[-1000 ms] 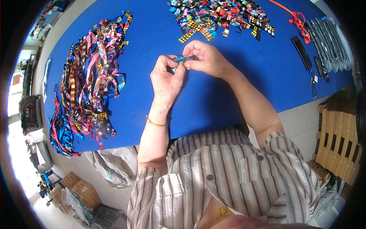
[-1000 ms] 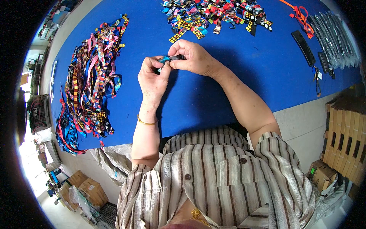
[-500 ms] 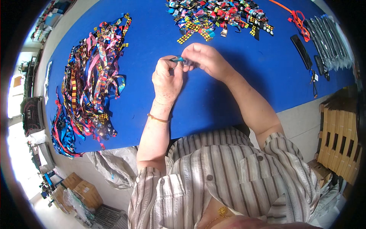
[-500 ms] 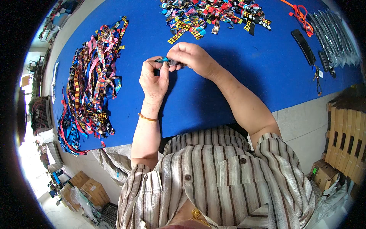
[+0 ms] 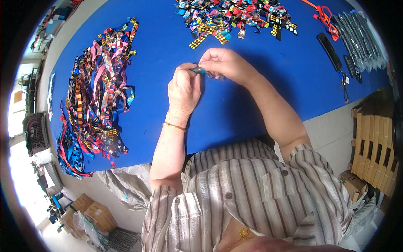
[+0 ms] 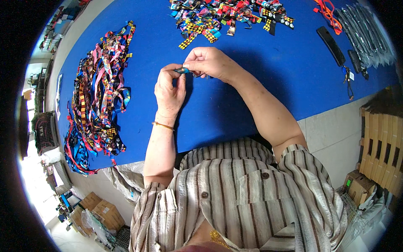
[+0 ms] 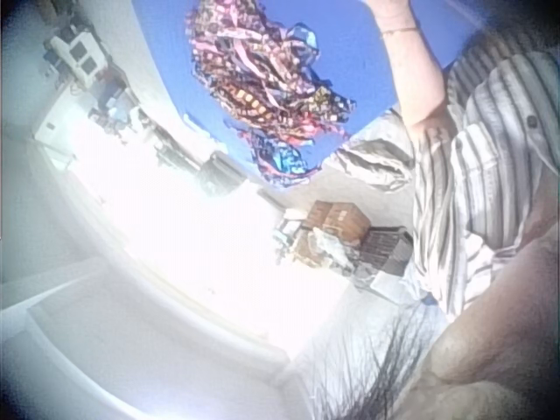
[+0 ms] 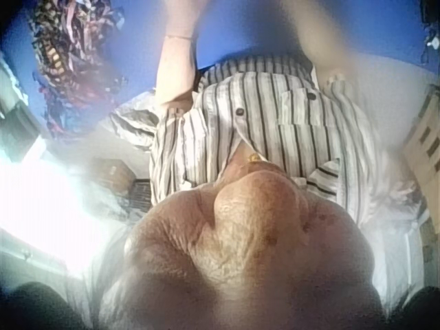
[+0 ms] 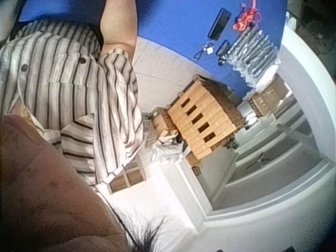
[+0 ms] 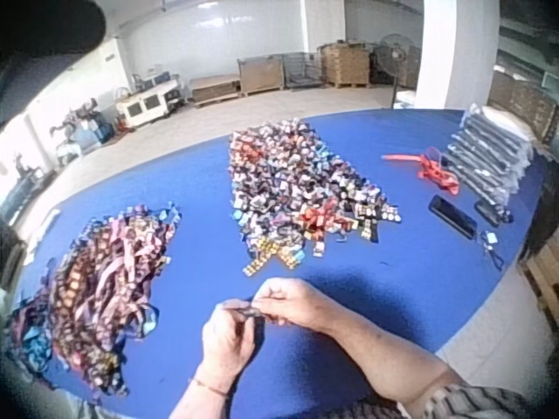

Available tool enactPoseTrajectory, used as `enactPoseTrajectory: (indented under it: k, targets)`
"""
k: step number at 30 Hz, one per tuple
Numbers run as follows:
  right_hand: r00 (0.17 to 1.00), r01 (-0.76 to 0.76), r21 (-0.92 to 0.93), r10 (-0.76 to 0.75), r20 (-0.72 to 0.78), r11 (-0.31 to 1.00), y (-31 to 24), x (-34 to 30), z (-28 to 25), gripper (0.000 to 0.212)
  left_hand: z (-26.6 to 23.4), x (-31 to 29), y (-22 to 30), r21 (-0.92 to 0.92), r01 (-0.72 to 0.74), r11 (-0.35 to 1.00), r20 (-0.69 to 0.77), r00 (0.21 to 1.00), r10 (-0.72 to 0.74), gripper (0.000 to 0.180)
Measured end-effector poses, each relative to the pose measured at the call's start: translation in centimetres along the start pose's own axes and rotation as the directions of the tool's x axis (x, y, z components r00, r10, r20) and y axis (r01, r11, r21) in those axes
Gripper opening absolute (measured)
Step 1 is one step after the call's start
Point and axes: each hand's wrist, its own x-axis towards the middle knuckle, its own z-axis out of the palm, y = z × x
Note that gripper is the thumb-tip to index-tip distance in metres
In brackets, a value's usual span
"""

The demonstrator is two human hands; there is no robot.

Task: Assembling or inspecting colorful lanyards and ribbons on a work table.

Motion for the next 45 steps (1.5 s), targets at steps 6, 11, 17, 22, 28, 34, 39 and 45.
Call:
enactPoseTrajectory:
  k: [6, 11, 17, 22, 28, 34, 39, 45]
  targets:
    - [0.998, 0.068, 0.086, -0.067, -0.006, 0.994, 0.9, 0.5, 0.3, 0.016, 0.1, -0.1, 0.0, 0.022, 0.013, 1.000, -0.005, 1.000, -0.013, 0.026]
    - [0.979, 0.150, -0.003, -0.149, -0.136, 0.989, 1.1, 0.7, 0.8, 0.016, 0.5, 0.4, 0.3, 0.049, 0.025, 0.998, -0.106, 0.994, -0.020, 0.026]
    - [0.885, 0.311, -0.145, -0.342, -0.317, 0.939, 2.2, 1.4, 1.1, 0.010, 0.4, 0.6, -0.2, 0.130, 0.022, 0.991, -0.051, 0.999, -0.016, 0.025]
    - [0.749, 0.477, -0.344, -0.579, -0.322, 0.809, 1.8, 1.3, 1.4, 0.008, 0.7, -0.2, -0.7, -0.241, 0.330, 0.913, 0.037, 0.943, -0.331, 0.017]
    - [0.687, 0.526, -0.516, -0.695, -0.211, 0.676, 1.5, 1.1, 1.2, 0.007, -0.7, 0.8, -0.7, -0.784, 0.570, 0.247, 0.413, 0.775, -0.477, 0.021]
    - [0.780, 0.471, -0.322, -0.558, -0.283, 0.821, 2.2, 1.2, 1.5, 0.006, -0.2, -0.3, -1.6, -0.700, 0.337, 0.629, 0.157, 0.932, -0.325, 0.022]
    - [0.797, 0.449, -0.278, -0.521, -0.304, 0.849, 2.2, 1.0, 1.6, 0.007, -0.8, 0.1, -1.8, -0.753, 0.394, 0.528, 0.198, 0.900, -0.389, 0.028]
    - [0.807, 0.468, -0.271, -0.531, -0.258, 0.842, 1.6, 0.7, 2.2, 0.006, -1.3, 1.0, -1.0, -0.851, 0.493, 0.181, 0.348, 0.787, -0.510, 0.038]
